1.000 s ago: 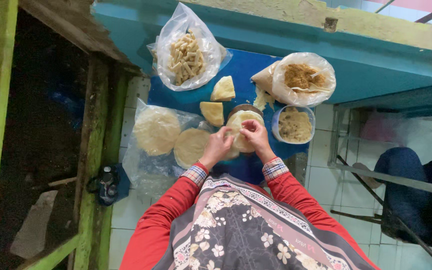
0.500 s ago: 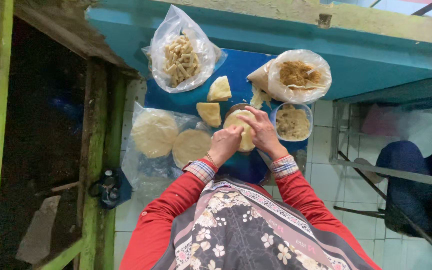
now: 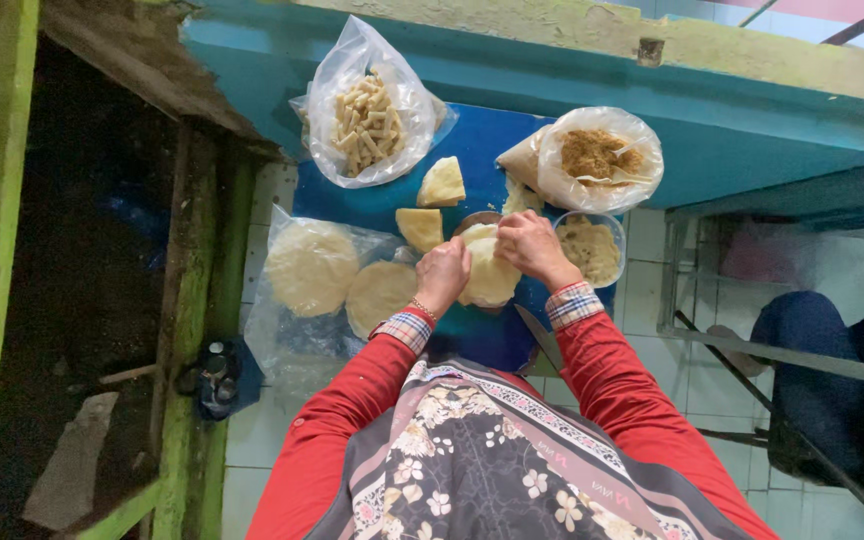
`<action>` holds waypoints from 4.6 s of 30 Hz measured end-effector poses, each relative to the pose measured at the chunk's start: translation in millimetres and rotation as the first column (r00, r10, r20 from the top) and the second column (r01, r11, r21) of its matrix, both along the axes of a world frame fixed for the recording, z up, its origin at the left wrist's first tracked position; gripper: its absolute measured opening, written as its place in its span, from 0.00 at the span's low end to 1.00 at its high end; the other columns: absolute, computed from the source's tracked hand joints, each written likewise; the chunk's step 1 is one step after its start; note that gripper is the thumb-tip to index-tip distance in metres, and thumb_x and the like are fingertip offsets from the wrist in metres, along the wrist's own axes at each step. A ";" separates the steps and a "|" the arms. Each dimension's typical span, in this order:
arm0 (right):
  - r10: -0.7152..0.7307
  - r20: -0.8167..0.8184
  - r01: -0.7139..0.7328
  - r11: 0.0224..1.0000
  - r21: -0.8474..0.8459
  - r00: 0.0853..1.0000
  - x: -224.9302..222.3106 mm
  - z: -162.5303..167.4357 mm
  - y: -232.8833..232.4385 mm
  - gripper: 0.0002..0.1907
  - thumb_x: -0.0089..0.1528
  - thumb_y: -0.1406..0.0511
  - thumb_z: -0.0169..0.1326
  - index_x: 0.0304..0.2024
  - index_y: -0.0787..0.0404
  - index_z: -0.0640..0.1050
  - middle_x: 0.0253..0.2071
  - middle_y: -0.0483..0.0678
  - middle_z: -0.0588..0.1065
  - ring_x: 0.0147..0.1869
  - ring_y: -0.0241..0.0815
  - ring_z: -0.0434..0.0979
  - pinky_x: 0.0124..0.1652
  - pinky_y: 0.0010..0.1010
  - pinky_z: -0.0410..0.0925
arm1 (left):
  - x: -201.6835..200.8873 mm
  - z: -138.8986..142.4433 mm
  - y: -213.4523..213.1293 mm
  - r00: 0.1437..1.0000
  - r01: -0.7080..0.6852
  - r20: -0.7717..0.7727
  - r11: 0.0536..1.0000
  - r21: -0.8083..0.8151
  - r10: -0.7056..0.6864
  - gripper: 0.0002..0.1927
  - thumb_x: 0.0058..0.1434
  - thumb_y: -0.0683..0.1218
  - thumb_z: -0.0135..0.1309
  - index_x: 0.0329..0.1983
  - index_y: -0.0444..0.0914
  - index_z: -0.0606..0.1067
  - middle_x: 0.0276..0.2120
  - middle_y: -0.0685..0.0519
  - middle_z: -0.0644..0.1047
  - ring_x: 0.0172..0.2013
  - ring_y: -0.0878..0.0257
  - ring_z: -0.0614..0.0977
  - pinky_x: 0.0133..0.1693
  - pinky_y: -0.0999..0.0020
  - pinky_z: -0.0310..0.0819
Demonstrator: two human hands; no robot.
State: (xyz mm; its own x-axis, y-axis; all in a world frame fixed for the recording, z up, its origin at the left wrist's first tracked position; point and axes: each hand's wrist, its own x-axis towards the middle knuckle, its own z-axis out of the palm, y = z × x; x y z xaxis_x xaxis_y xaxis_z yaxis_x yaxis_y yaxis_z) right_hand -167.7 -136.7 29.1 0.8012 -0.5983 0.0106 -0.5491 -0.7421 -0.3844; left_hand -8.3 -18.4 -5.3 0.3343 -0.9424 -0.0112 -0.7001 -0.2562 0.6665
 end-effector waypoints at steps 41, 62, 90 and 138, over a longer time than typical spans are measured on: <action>-0.095 0.181 0.091 0.995 0.035 0.979 -19.9 -19.9 103.7 0.06 0.58 0.65 0.62 0.34 0.58 0.77 0.37 0.48 0.73 0.43 0.50 0.76 0.40 0.40 0.71 | 14.5 -5.4 31.8 0.981 -0.082 -0.171 0.994 0.076 0.094 0.10 0.60 0.50 0.59 0.38 0.39 0.76 0.30 0.41 0.81 0.33 0.42 0.83 0.35 0.47 0.76; -0.846 -0.029 -0.378 -0.269 0.886 0.533 -18.6 -36.0 111.4 0.28 0.63 0.52 0.54 0.58 0.64 0.75 0.55 0.49 0.78 0.56 0.40 0.79 0.53 0.31 0.73 | 20.6 26.3 34.0 0.243 0.034 -0.967 0.997 -0.071 -0.077 0.16 0.67 0.43 0.54 0.56 0.36 0.76 0.43 0.57 0.80 0.43 0.71 0.80 0.45 0.75 0.77; -0.514 0.441 0.517 0.847 0.123 0.736 -2.8 -19.5 78.1 0.14 0.65 0.73 0.53 0.53 0.61 0.77 0.46 0.55 0.79 0.49 0.55 0.81 0.48 0.41 0.73 | 3.5 -3.5 14.4 0.964 0.008 -0.241 0.921 -0.390 -0.110 0.20 0.64 0.35 0.51 0.60 0.37 0.72 0.44 0.41 0.77 0.44 0.42 0.80 0.46 0.54 0.76; -0.640 0.239 -0.072 0.275 0.959 0.730 43.7 -19.0 133.2 0.10 0.64 0.65 0.59 0.46 0.62 0.78 0.40 0.41 0.78 0.44 0.30 0.78 0.43 0.25 0.74 | 38.1 -5.2 101.3 0.451 -0.278 -0.869 0.957 0.080 0.203 0.06 0.63 0.42 0.59 0.38 0.34 0.76 0.32 0.55 0.80 0.33 0.69 0.81 0.36 0.73 0.78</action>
